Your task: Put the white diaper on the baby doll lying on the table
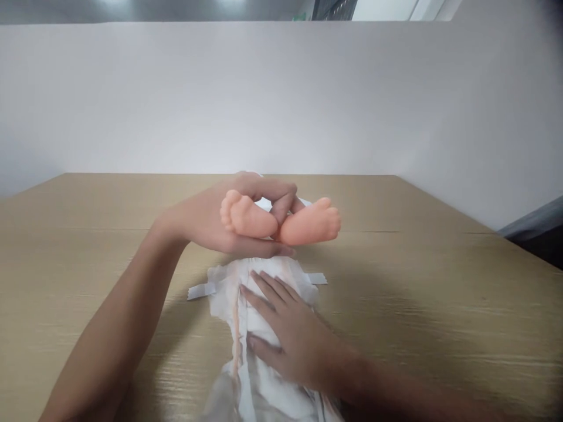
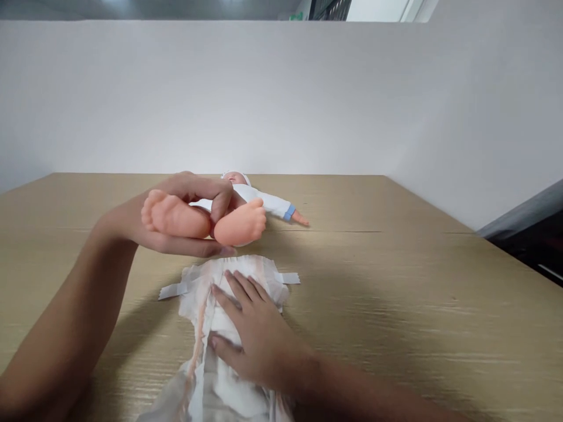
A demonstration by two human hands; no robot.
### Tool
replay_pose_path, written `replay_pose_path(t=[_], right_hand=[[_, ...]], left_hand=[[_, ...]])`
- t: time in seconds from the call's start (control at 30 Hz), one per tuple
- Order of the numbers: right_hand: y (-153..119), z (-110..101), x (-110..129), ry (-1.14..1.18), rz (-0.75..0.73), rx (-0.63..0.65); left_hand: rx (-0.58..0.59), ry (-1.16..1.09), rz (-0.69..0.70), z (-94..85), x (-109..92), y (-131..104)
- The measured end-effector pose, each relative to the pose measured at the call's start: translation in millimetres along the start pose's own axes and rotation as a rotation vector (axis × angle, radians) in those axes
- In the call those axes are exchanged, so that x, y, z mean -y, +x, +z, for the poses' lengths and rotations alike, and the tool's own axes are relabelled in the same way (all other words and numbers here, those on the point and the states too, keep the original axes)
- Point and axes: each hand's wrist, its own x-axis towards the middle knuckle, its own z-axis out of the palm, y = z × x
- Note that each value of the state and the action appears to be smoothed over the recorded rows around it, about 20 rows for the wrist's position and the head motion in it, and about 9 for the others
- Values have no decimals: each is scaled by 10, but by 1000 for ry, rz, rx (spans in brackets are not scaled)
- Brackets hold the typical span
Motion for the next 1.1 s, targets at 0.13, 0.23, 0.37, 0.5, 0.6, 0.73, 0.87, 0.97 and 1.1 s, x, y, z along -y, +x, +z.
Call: replay_pose_path(t=[0.13, 0.23, 0.37, 0.5, 0.6, 0.73, 0.87, 0.97, 1.1], right_hand=[[84, -19, -70, -5, -5, -13], [126, -17, -129, -12, -4, -35], [217, -23, -246, -26, 10, -71], [354, -56, -369, -31, -15, -129], [411, -83, -380, -55, -42, -182], [330, -93, -176, -120, -12, -304], [155, -29, 80, -169, 19, -328], [106, 49, 103, -186, 44, -265], [172, 80, -14, -166, 66, -173]], left_hand=[[-34, 9, 0, -52, -8, 42], [-57, 15, 7, -66, 3, 50], [-53, -3, 25, -69, 29, 48], [-55, -22, 53, -73, 49, 49], [-65, -11, 62, -74, 56, 52], [-52, -24, 69, -71, 57, 59], [-39, -14, 60, -70, 50, 57], [-30, 7, 49, -74, 38, 53], [-28, 34, 48, -75, 29, 56]])
